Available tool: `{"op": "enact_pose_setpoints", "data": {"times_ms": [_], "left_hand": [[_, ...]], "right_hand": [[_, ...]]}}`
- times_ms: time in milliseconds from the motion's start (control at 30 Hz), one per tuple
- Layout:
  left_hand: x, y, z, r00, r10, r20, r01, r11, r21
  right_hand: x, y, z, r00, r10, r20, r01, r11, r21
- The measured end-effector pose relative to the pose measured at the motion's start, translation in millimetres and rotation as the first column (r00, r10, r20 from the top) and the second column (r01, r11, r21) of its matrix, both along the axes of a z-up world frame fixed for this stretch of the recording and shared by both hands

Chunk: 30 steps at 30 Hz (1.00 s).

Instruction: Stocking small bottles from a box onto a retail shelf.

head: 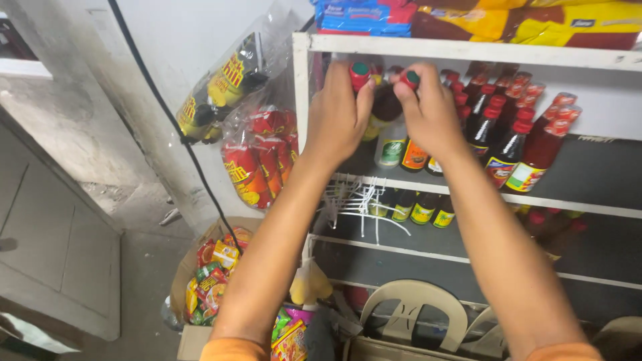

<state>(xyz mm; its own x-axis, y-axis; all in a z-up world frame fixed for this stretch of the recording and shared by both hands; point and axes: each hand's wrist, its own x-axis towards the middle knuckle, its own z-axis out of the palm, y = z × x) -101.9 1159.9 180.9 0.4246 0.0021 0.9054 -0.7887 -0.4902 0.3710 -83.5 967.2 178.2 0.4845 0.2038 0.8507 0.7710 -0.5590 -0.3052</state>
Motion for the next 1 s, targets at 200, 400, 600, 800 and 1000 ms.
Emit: {"op": "enact_pose_setpoints", "data": {"times_ms": [200, 400, 600, 800, 1000], "left_hand": [[-62.1, -11.3, -6.4, 0.976, -0.203, -0.080, 0.196, 0.976, -0.091], [-108.3, -67.1, -46.6, 0.886, -0.364, -0.286, 0.303, 0.924, -0.235], [-149.7, -178.6, -99.6, 0.836, -0.447, -0.318, 0.403, 0.894, -0.196], [-211.9, -308.0, -113.2, 0.823, -0.423, -0.379, 0.387, 0.906, -0.171], [-261.8, -408.8, -95.8, 0.768, -0.509, -0.390, 0.441, 0.861, -0.253]], "right_hand": [[-71.0, -48.8, -51.9, 0.955, 0.294, -0.039, -0.234, 0.828, 0.510], [-139.7, -121.6, -97.4, 0.880, 0.473, 0.049, -0.337, 0.548, 0.766], [-206.0, -205.0, -114.5, 0.909, 0.400, -0.120, -0.205, 0.678, 0.706], [-277.0, -311.5, -117.0, 0.869, 0.443, -0.222, -0.169, 0.686, 0.708], [-311.3, -409.1, -114.9, 0.867, 0.423, -0.262, -0.162, 0.737, 0.656]]}}
